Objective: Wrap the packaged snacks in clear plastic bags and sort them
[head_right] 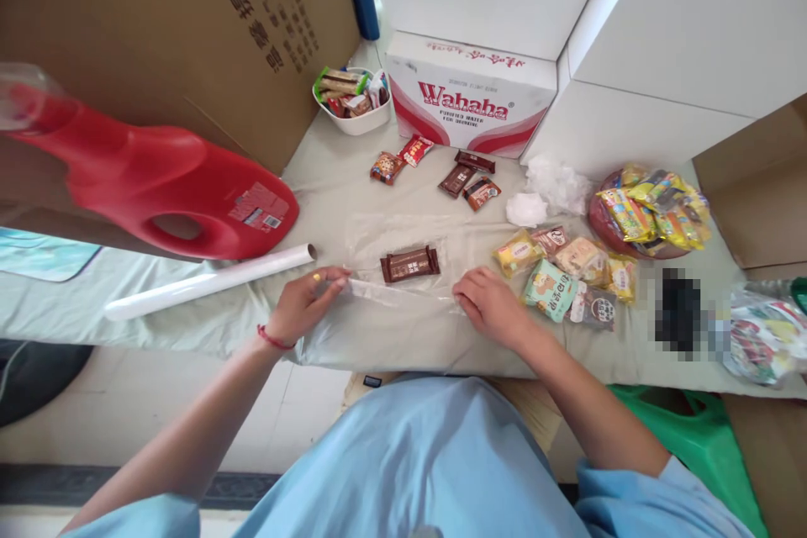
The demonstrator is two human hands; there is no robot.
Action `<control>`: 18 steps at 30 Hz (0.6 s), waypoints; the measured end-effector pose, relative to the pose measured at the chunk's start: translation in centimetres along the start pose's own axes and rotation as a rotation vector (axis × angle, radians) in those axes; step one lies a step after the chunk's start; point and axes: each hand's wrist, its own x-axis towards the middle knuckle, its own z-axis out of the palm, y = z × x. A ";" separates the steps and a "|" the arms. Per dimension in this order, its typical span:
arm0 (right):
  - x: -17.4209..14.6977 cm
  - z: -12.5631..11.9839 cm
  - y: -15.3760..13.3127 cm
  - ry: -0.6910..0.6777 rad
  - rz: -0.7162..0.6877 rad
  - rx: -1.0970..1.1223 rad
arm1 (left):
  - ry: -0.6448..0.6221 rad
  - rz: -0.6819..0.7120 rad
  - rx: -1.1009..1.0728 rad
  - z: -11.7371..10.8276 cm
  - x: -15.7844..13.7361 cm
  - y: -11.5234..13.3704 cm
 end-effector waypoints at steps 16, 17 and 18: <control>7.9 0.8 3.6 -0.118 0.506 -0.193 | 0.025 -0.237 0.093 1.8 8.0 0.5; 8.3 0.5 3.8 -0.154 0.538 -0.253 | 0.056 -0.239 0.094 1.7 8.0 0.5; 8.6 0.3 3.8 -0.190 0.566 -0.318 | 0.112 -0.228 0.100 1.5 7.9 0.6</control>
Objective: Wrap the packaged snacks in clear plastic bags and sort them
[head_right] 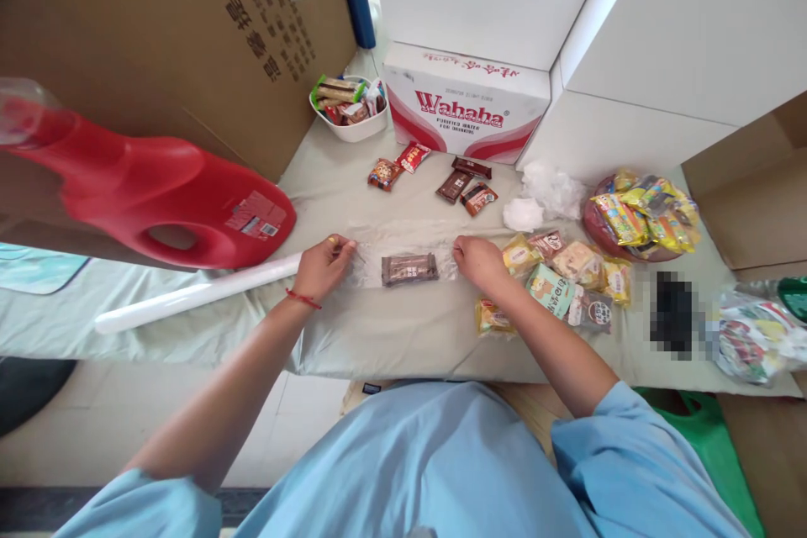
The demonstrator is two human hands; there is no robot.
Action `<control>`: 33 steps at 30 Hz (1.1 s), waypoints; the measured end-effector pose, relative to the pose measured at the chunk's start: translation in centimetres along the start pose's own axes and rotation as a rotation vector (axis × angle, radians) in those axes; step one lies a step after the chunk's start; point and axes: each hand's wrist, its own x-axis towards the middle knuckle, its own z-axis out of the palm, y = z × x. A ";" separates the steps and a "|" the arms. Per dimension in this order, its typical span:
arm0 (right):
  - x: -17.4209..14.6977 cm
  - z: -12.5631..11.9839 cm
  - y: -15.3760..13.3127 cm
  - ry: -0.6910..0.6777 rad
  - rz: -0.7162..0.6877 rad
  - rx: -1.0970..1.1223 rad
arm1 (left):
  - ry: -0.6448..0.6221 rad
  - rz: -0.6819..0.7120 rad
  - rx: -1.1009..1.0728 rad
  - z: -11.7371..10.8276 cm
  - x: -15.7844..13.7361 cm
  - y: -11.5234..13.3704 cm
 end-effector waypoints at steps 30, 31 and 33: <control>1.5 -1.6 -5.9 -0.017 -0.615 -0.077 | 0.003 0.375 0.175 6.8 -5.7 5.6; 0.6 -0.7 -5.6 -0.023 -0.643 -0.092 | 0.010 0.371 0.121 6.9 -5.7 5.2; -0.6 1.0 -4.9 -0.016 -0.678 -0.105 | 0.023 0.371 0.033 6.8 -6.0 4.1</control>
